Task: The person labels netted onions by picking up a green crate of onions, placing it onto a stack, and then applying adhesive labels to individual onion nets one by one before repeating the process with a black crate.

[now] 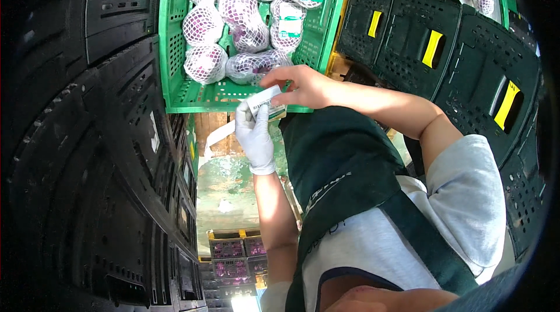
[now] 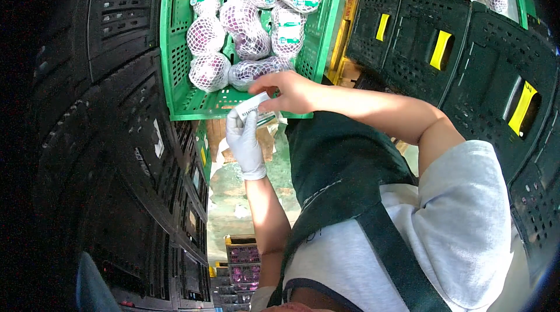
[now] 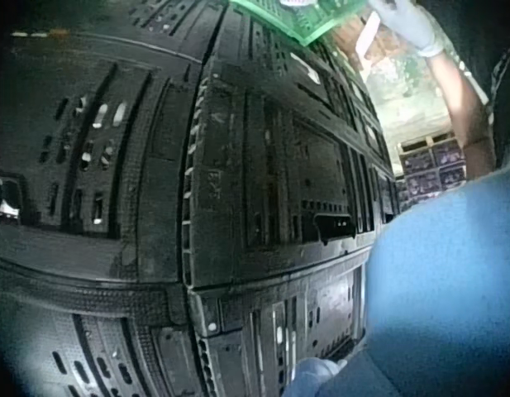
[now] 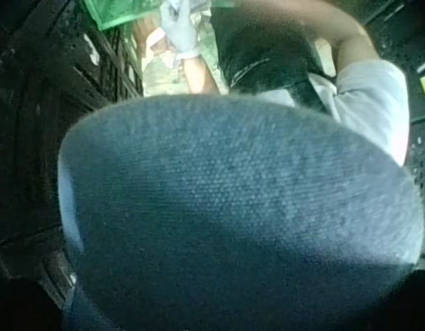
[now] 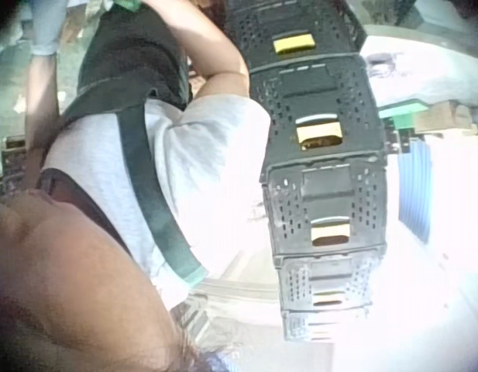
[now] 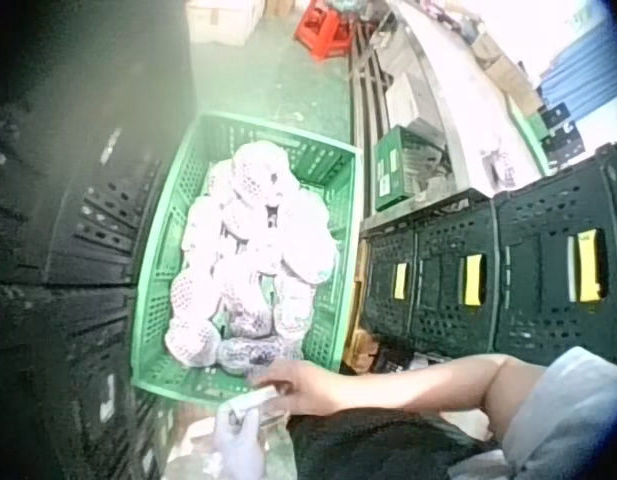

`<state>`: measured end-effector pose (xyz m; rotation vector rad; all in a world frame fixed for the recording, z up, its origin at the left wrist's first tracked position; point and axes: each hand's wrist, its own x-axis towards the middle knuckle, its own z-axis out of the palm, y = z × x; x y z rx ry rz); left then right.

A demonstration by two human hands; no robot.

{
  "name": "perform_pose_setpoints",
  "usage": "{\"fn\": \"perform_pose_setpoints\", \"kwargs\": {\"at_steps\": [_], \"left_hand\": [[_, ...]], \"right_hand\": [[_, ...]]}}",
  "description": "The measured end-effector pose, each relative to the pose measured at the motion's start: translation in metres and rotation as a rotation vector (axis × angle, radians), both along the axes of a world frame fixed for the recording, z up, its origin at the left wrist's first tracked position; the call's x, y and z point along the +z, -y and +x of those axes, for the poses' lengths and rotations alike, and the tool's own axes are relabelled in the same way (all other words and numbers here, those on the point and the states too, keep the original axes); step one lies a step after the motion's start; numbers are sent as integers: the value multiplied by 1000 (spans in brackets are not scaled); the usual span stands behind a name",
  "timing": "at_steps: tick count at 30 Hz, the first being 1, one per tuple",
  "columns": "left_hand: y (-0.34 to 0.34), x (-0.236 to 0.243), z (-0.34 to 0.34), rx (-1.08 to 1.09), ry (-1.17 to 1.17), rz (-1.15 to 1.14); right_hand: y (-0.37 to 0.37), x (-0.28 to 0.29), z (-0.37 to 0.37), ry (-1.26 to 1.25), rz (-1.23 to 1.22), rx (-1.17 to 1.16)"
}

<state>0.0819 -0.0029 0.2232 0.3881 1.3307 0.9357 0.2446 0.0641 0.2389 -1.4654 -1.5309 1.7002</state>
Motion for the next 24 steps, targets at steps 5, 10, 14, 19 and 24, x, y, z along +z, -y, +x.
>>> {"fn": "perform_pose_setpoints", "kwargs": {"at_steps": [5,10,14,19,24], "left_hand": [[-3,5,2,72,-109,-28],[11,-11,-9,-8,-339,-51],[-11,20,-4,-15,-232,114],[31,28,-11,-227,-329,-314],[77,25,-17,-448,-415,-142]], "right_hand": [[3,-2,1,8,-313,95],[10,6,-2,18,-68,90],[12,-1,-6,30,274,277],[-75,-92,4,67,426,-117],[-99,-184,22,861,561,192]]}}
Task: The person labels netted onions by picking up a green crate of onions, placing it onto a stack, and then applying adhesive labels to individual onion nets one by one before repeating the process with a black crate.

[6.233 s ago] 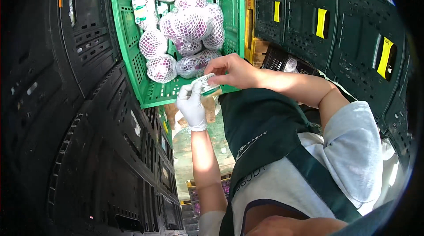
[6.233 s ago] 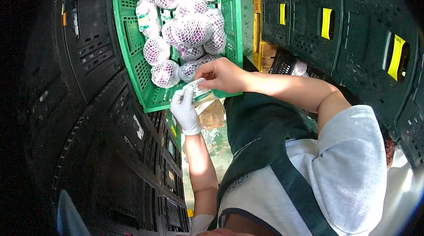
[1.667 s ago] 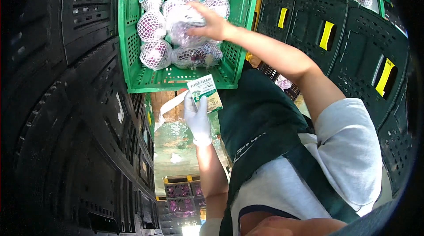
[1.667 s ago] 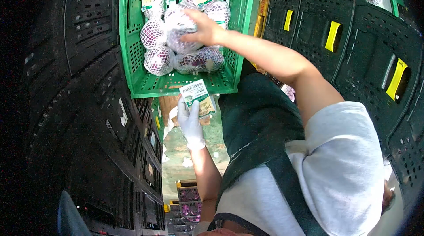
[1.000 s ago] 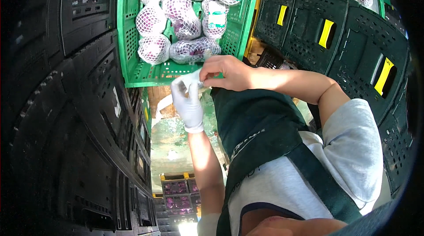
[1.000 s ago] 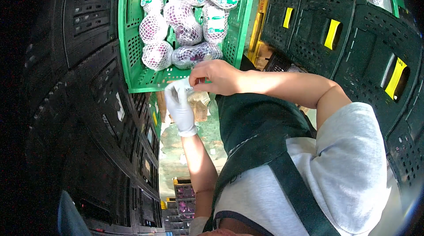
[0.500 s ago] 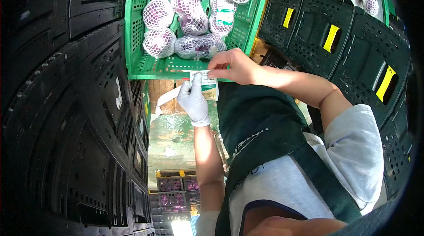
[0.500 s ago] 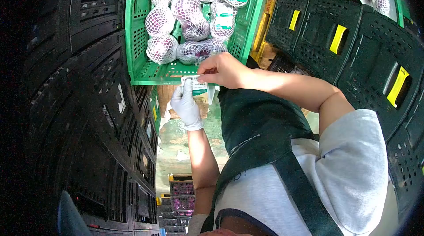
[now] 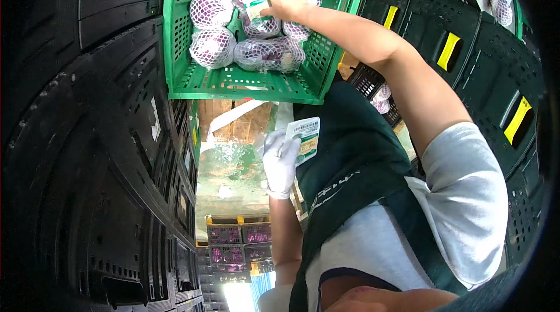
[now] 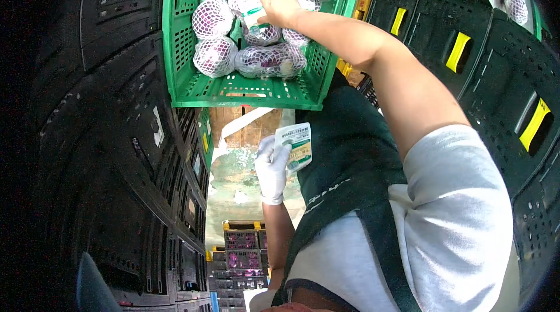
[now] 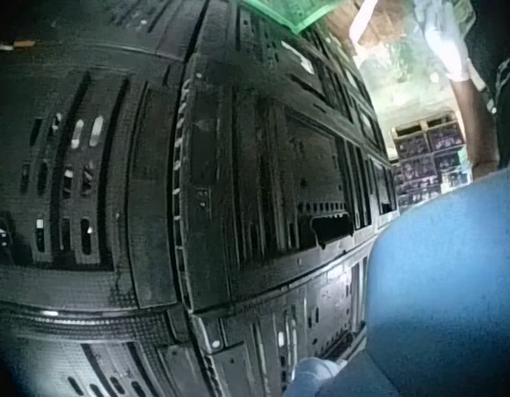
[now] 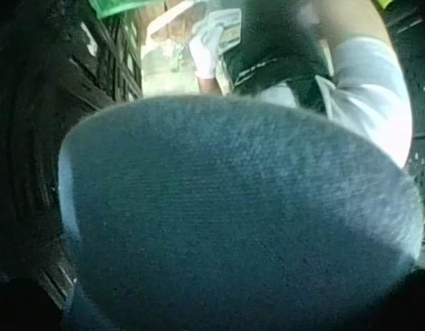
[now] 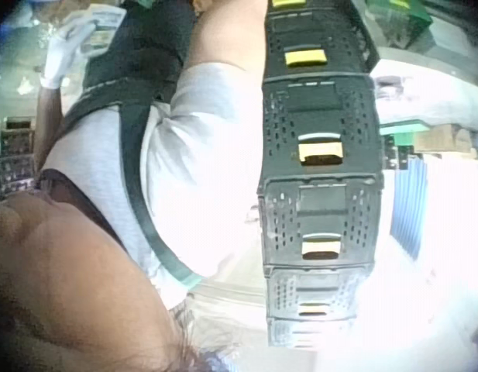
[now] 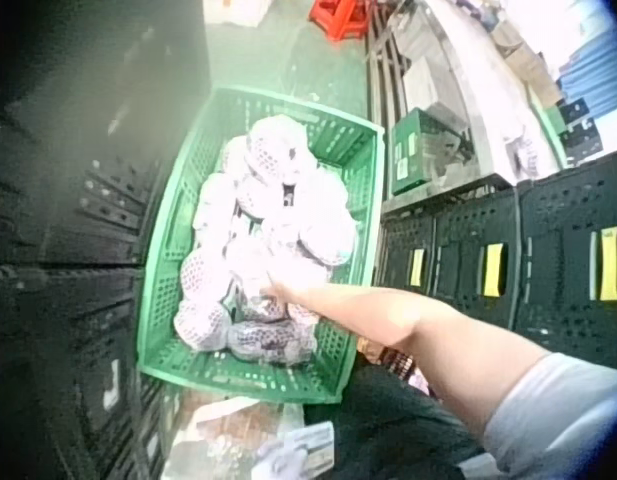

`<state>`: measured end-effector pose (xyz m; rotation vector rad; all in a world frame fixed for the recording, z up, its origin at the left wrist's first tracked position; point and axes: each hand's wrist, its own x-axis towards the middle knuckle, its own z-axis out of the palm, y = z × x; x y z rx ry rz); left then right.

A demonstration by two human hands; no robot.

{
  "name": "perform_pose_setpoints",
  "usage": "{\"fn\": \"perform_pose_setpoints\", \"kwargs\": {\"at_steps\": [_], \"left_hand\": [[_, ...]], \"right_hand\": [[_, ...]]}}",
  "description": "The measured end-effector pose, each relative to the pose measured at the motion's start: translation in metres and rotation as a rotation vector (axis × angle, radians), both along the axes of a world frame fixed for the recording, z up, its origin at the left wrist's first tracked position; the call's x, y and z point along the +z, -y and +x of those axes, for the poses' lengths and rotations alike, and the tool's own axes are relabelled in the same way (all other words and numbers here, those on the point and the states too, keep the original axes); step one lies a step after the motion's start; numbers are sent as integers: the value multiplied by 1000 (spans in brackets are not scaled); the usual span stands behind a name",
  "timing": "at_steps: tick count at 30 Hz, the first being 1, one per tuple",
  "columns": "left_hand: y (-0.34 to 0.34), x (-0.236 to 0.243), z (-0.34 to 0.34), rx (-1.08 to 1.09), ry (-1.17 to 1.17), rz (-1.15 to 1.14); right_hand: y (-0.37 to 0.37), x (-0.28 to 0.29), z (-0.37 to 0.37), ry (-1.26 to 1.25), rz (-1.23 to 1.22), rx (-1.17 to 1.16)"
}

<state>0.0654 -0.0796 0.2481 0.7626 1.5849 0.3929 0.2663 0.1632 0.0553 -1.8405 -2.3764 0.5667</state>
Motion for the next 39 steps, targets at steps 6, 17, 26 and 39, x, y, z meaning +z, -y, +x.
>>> {"fn": "perform_pose_setpoints", "kwargs": {"at_steps": [6,17,26,39], "left_hand": [[-42,-3,-1,358,221,52],[-49,-27,-24,201,-61,201],[-70,-5,-13,511,94,6],[-75,-13,-24,625,227,70]], "right_hand": [[23,3,-4,105,17,148],[94,178,-42,-788,-749,-24],[-18,49,-103,-834,271,-22],[-31,0,-105,-5,203,244]]}}
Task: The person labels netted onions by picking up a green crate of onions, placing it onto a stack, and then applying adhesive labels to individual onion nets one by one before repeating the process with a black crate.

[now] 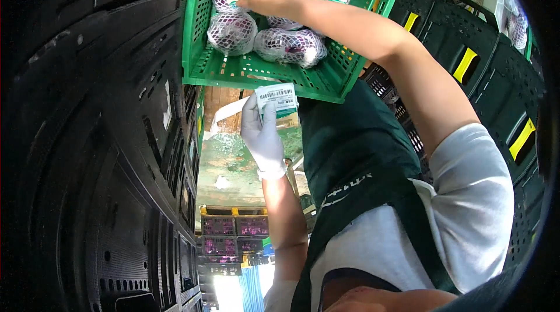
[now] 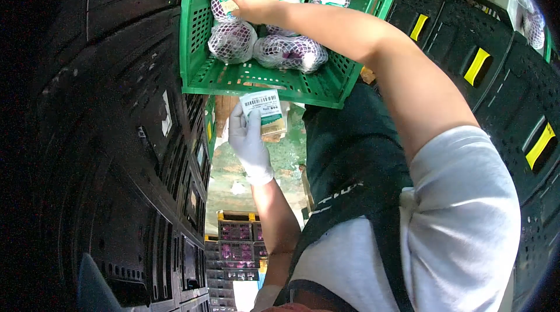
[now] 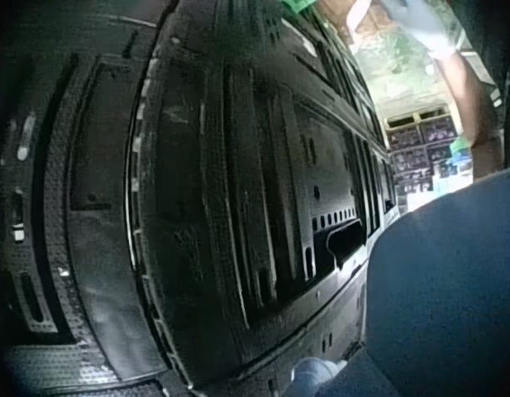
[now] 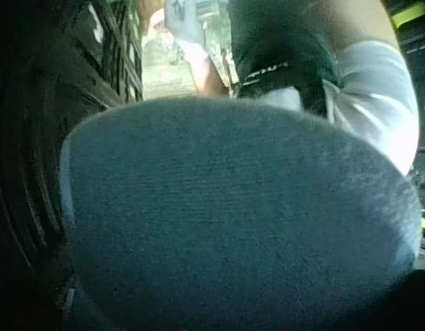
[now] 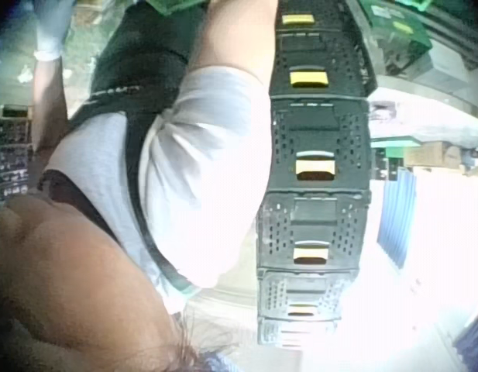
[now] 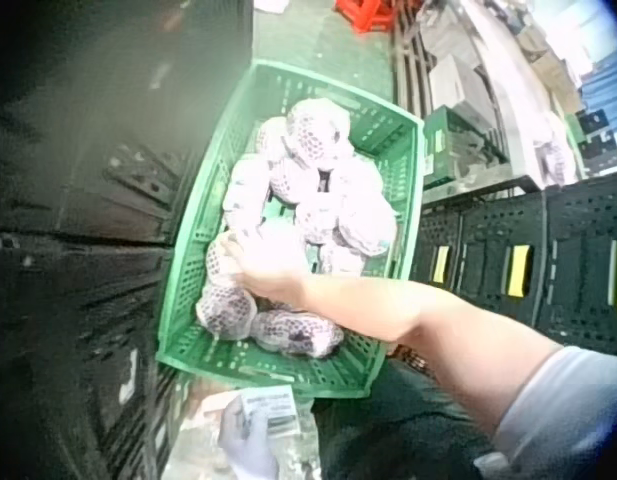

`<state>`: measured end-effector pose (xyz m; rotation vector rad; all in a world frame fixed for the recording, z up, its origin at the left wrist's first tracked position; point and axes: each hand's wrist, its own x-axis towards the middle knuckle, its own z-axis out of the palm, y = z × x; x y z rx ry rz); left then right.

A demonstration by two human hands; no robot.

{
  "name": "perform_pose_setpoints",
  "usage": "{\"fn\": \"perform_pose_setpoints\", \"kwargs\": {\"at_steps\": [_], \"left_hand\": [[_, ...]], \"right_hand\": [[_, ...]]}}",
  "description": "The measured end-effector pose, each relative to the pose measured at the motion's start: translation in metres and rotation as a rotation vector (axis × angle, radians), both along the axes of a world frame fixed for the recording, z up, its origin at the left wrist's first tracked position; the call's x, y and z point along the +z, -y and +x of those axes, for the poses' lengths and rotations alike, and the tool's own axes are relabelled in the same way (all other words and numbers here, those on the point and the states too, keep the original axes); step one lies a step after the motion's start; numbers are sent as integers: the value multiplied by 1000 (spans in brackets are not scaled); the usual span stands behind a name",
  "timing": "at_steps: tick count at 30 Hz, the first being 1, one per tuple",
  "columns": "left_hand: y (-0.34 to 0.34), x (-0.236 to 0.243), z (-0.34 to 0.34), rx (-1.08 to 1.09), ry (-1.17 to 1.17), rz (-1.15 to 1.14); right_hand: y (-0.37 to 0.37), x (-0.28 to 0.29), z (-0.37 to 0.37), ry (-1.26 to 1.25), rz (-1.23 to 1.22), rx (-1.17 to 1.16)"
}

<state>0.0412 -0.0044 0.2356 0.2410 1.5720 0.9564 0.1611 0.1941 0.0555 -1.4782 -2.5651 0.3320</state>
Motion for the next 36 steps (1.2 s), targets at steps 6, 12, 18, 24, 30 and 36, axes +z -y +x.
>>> {"fn": "perform_pose_setpoints", "kwargs": {"at_steps": [6,12,18,24,30,36], "left_hand": [[3,-5,-10,38,-197,-6],[1,3,-1,122,-106,9],[76,-15,-8,-332,-54,-254],[93,-10,-37,-349,-254,-64],[47,11,-39,-239,-130,-265],[55,-3,-40,-381,-174,-20]], "right_hand": [[73,137,20,-661,-1412,123],[87,138,7,-780,-816,157],[35,15,-38,-493,-288,-96],[44,35,-61,-84,-470,102],[55,32,-46,-68,-643,115],[126,130,8,-1011,-1581,-190]]}}
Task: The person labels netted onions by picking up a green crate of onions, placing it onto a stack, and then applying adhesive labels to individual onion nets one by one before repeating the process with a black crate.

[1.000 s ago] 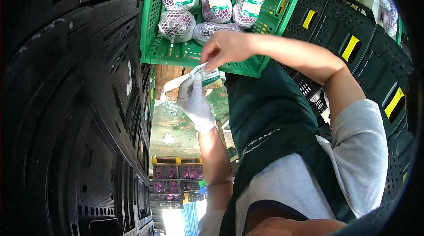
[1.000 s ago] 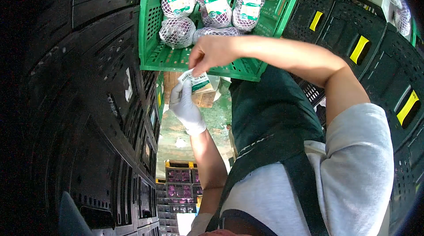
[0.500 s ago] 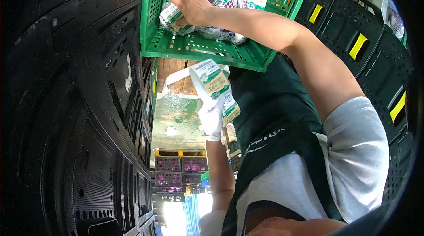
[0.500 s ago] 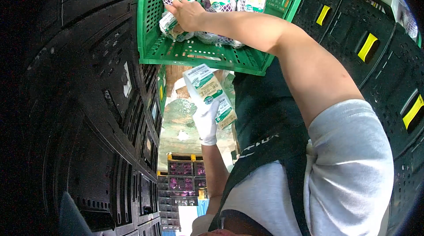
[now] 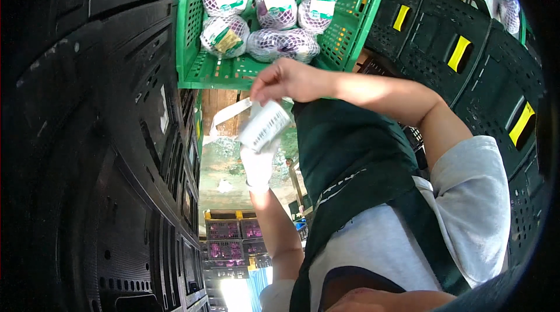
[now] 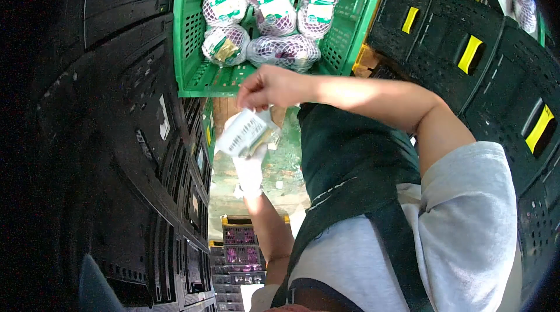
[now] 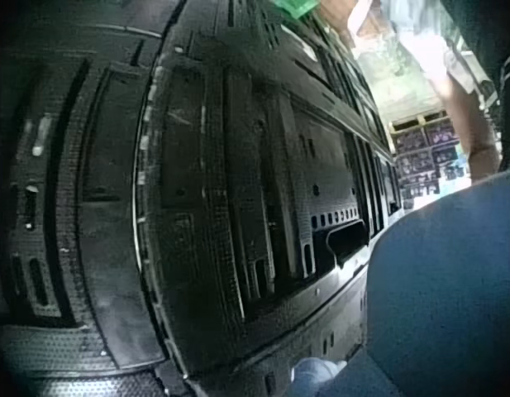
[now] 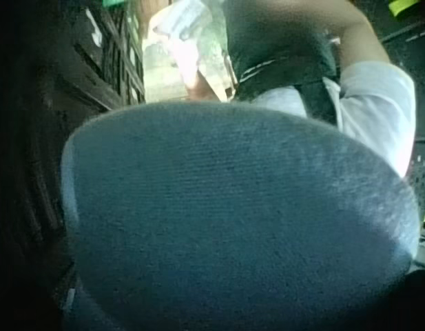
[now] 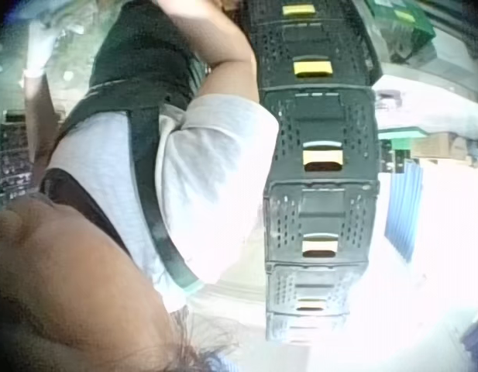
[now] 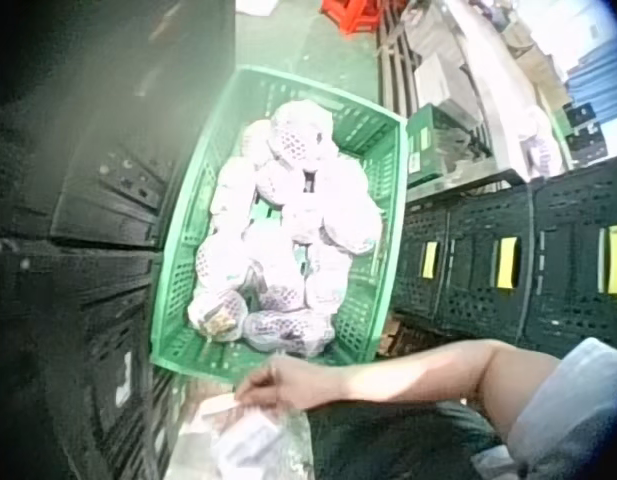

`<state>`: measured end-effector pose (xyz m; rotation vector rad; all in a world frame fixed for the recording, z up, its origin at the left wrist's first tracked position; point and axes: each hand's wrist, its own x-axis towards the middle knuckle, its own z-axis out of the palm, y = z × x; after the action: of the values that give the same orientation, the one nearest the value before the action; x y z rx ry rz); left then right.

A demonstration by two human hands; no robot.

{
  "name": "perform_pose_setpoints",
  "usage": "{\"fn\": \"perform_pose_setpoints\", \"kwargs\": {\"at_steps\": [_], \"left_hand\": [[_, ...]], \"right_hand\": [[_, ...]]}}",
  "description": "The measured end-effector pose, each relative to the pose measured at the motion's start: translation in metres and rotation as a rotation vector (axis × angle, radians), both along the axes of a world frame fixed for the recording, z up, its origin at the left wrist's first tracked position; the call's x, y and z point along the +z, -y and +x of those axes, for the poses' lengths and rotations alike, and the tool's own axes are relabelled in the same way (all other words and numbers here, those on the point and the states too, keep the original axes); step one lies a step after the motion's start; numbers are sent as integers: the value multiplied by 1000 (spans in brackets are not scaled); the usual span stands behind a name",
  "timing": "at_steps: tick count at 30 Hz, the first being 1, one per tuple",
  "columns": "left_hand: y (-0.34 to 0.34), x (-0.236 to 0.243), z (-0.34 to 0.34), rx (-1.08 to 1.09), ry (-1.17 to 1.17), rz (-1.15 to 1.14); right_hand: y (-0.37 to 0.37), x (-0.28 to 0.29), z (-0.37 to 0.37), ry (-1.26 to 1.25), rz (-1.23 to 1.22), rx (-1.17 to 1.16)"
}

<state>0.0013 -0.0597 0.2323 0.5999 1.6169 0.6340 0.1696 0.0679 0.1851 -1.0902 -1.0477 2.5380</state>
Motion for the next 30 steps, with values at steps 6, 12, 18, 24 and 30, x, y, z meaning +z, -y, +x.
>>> {"fn": "perform_pose_setpoints", "kwargs": {"at_steps": [6,12,18,24,30], "left_hand": [[-14,-6,27,230,117,101],[-32,-3,47,339,123,59],[-11,-15,34,185,50,35],[-43,2,62,300,-56,176],[-17,-12,44,157,89,23]], "right_hand": [[51,15,23,11,-172,-287],[27,32,28,270,295,-321],[15,32,41,290,204,-179],[26,23,45,155,87,-147],[24,42,60,216,-65,-59]]}}
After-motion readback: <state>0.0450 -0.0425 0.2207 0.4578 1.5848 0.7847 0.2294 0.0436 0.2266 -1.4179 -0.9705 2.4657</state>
